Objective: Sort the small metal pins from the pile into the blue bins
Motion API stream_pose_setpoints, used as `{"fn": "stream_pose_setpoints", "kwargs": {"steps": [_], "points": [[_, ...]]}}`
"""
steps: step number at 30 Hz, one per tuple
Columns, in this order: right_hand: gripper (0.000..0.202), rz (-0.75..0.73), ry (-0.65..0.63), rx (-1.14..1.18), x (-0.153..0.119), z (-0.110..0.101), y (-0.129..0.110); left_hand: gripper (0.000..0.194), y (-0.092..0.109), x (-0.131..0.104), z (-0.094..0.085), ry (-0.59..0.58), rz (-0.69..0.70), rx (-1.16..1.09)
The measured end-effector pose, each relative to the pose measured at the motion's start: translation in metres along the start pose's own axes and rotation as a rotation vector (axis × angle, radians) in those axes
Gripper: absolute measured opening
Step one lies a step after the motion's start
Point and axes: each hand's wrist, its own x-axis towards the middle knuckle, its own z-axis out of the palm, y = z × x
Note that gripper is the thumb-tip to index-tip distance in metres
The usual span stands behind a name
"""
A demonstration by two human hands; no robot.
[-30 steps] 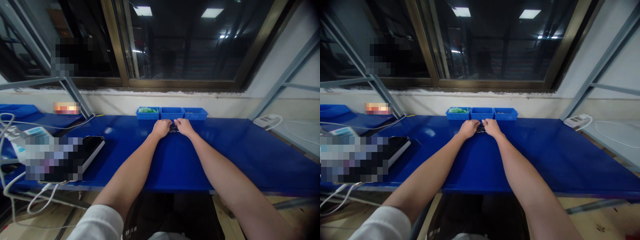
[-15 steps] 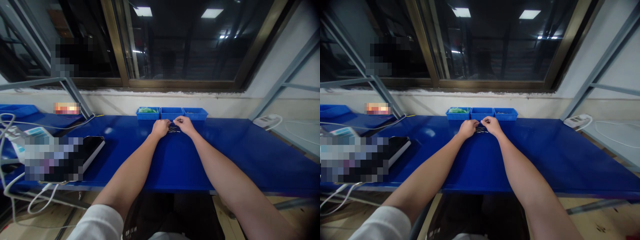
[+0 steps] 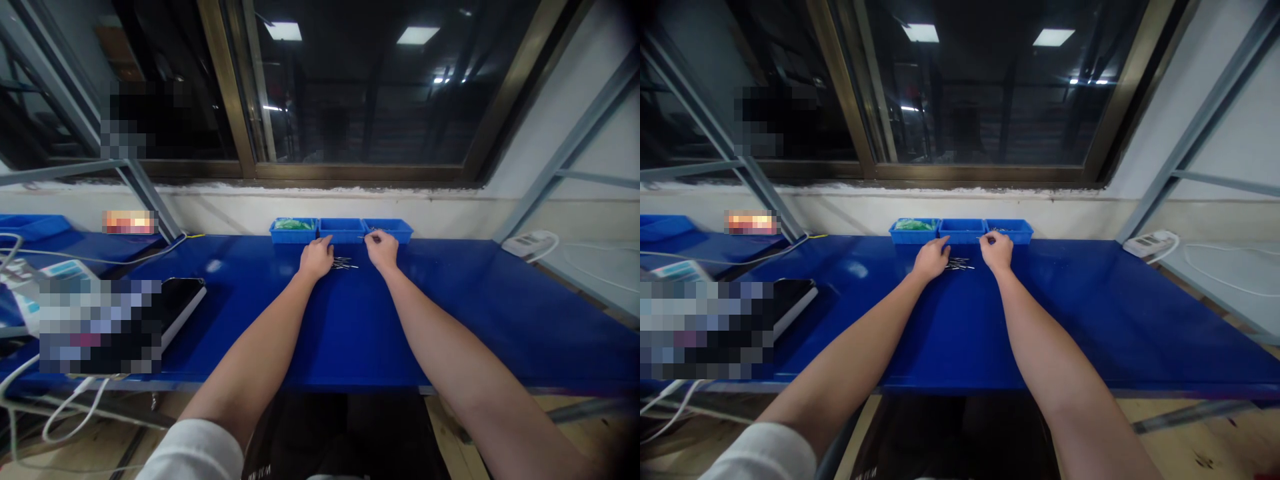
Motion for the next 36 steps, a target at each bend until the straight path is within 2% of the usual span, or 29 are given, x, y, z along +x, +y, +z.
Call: {"fn": "stream_pose_setpoints", "kwargs": {"steps": [4,7,11,15,17,20,24,27,30,36], "points": [[0.022,-0.015,0.095,-0.143,0.003,-0.001,0.004,0.042,-0.002,0.001,0.002,0.022,-0.043,0.012],[0.028,-0.011,0.107,-0.191,0.008,-0.001,0.009,0.042,-0.004,0.002,0.004,0.003,-0.033,0.014],[0.046,0.076,0.024,-0.221,0.013,0.0,0.018,0.044,-0.004,0.002,0.006,-0.032,-0.02,0.001],[0.065,0.142,-0.06,-0.21,0.013,0.001,0.024,0.056,-0.003,0.001,0.006,-0.127,-0.047,-0.016],[0.062,0.133,-0.042,-0.216,0.012,0.002,0.024,0.066,-0.003,0.0,0.006,-0.186,-0.037,-0.017],[0.044,0.049,-0.032,-0.197,0.01,0.004,0.021,0.083,-0.002,-0.003,0.006,-0.276,0.039,0.01],[0.019,-0.138,-0.29,-0.131,0.005,0.01,0.019,0.096,0.0,-0.007,0.006,-0.415,0.06,0.07],[0.02,-0.185,-0.418,-0.197,0.0,0.015,0.017,0.099,0.001,-0.008,0.007,-0.466,0.053,0.084],[0.023,-0.209,-0.478,-0.28,-0.004,0.019,0.014,0.098,0.002,-0.007,0.006,-0.479,0.056,0.093],[0.017,-0.23,-0.556,-0.322,-0.006,0.023,0.012,0.097,0.001,-0.007,0.007,-0.487,0.05,0.09]]}}
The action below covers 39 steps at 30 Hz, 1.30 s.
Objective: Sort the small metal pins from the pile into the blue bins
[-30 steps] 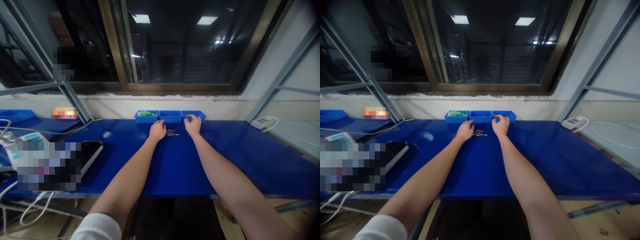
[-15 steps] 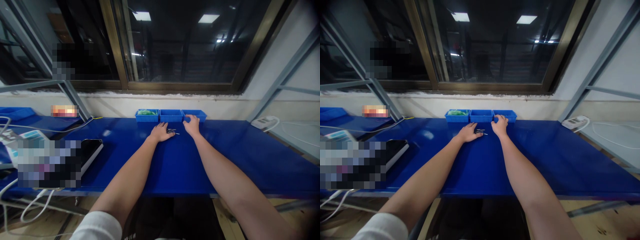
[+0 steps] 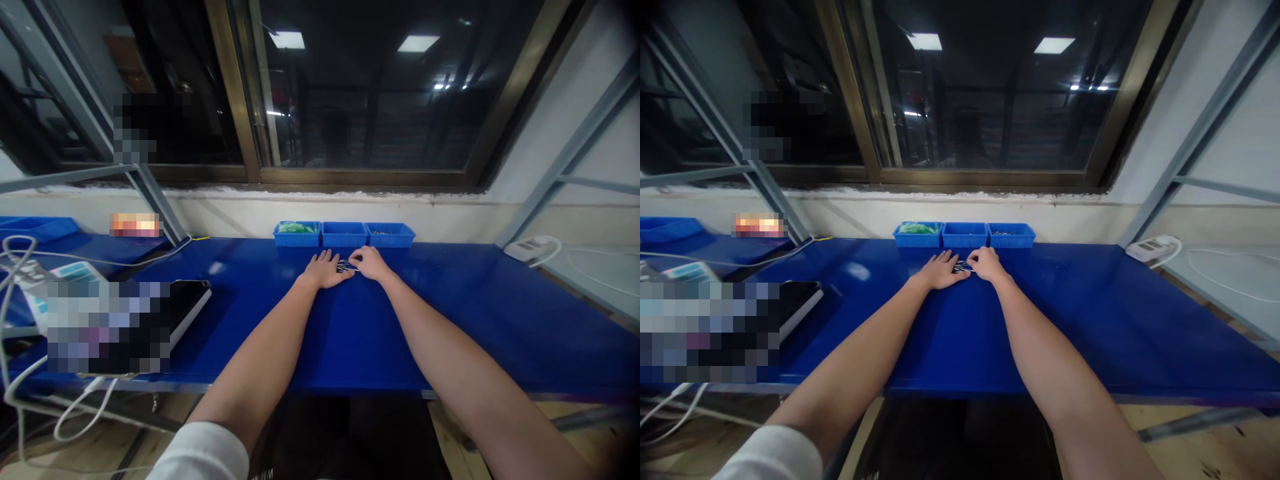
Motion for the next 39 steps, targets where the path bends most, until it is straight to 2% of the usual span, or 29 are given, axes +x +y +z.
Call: {"fn": "stream_pose_setpoints", "kwargs": {"steps": [3,5,10,15,18,24,27,30,39], "points": [[0.015,-0.008,0.01,0.0,0.0,0.0,-0.001,0.093,-0.001,0.001,0.002,0.027,0.006,-0.004],[0.016,-0.025,0.022,0.018,-0.001,-0.001,-0.002,0.088,-0.001,0.002,0.003,0.085,0.028,-0.014],[0.018,-0.039,0.049,0.155,-0.004,-0.006,-0.006,0.056,-0.002,0.005,0.001,0.269,0.093,-0.073],[0.022,0.007,0.201,0.234,-0.005,-0.011,-0.009,0.034,-0.004,0.008,0.0,0.419,0.147,-0.129],[0.025,0.011,0.221,0.288,-0.005,-0.012,-0.01,0.028,-0.005,0.009,-0.001,0.486,0.194,-0.127],[0.031,0.003,0.188,0.366,-0.004,-0.01,-0.011,0.03,-0.001,0.007,-0.006,0.492,0.168,-0.049],[0.025,0.016,0.149,0.595,-0.003,-0.008,-0.011,0.028,0.0,0.005,-0.007,0.479,0.137,-0.023],[0.027,0.021,0.116,0.808,-0.004,-0.01,-0.013,0.027,-0.002,0.006,-0.005,0.489,0.131,-0.027],[0.021,0.064,0.065,0.996,-0.006,-0.018,-0.011,0.03,-0.007,0.012,0.0,0.492,0.302,-0.197]]}}
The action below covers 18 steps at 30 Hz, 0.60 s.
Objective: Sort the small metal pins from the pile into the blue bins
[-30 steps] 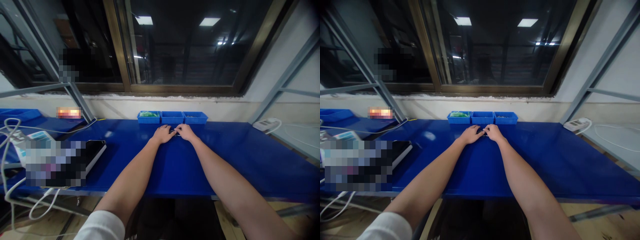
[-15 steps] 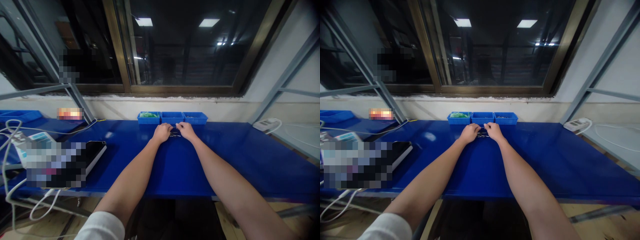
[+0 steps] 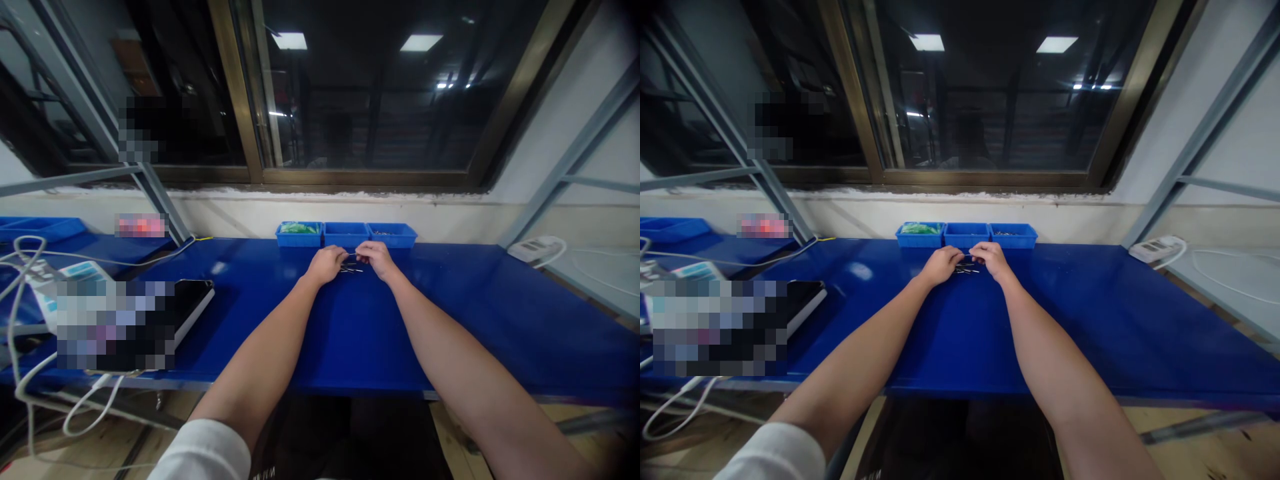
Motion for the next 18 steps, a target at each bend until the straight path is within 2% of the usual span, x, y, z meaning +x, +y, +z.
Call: {"fn": "stream_pose_setpoints", "kwargs": {"steps": [2,4,8,12,15,18], "points": [[0.021,-0.015,0.026,0.009,0.001,0.0,0.001,0.031,0.002,0.0,-0.001,0.013,0.0,-0.028],[0.022,-0.057,0.115,-0.067,0.002,-0.001,0.0,0.031,0.004,-0.001,-0.002,0.05,-0.042,-0.029],[0.016,-0.152,0.381,-0.399,0.002,-0.005,-0.002,0.03,0.004,-0.001,-0.005,0.097,-0.199,0.037],[0.016,-0.207,0.553,-0.672,0.006,-0.014,0.0,0.029,0.0,-0.001,-0.005,0.096,-0.283,0.067],[0.023,-0.177,0.609,-0.75,0.011,-0.022,0.006,0.029,-0.001,-0.002,-0.004,0.08,-0.293,0.079],[0.042,-0.08,0.578,-0.753,0.013,-0.027,0.011,0.03,0.0,-0.002,-0.003,0.031,-0.302,0.085]]}}
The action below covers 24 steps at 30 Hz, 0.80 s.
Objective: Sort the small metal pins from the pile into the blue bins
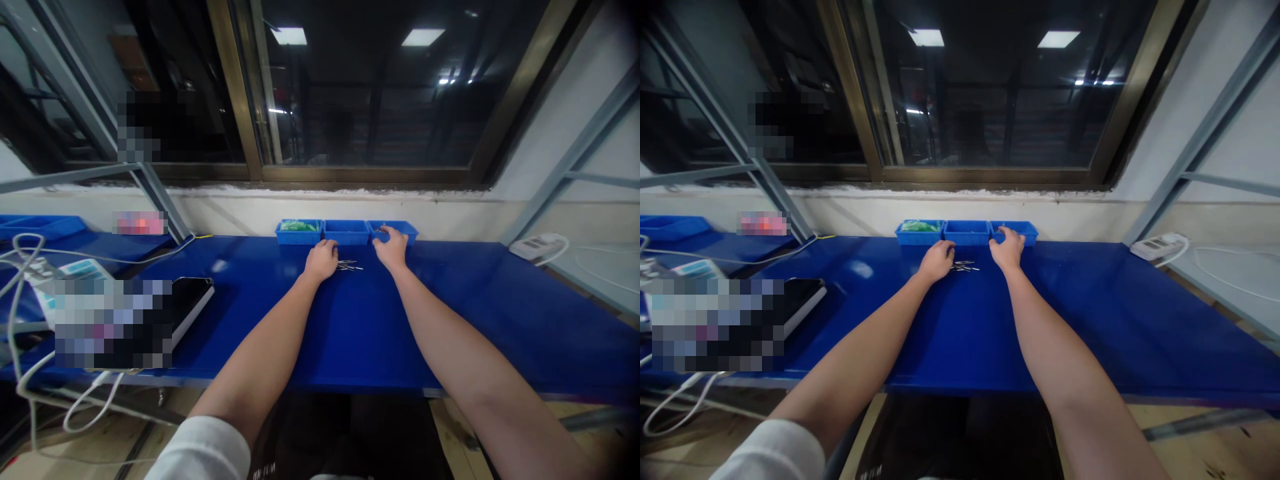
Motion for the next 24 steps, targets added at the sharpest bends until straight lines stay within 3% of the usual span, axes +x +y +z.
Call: {"fn": "stream_pose_setpoints", "kwargs": {"steps": [4,8,11,19,24], "points": [[0.066,0.102,-0.084,-0.012,-0.003,0.002,0.0,0.04,0.0,0.0,0.003,-0.094,-0.022,0.002],[0.037,-0.094,-0.103,0.022,-0.009,0.005,-0.009,0.04,-0.002,0.001,0.005,-0.139,-0.026,-0.029],[0.017,-0.234,-0.241,0.023,-0.013,0.008,-0.013,0.038,-0.003,0.002,0.004,-0.146,-0.033,-0.039],[0.015,-0.3,-0.532,-0.045,-0.018,0.013,-0.01,0.034,-0.005,0.002,0.002,-0.108,-0.065,-0.008],[0.012,-0.306,-0.59,-0.102,-0.018,0.014,-0.009,0.03,-0.003,0.002,0.002,-0.115,-0.051,0.012]]}}
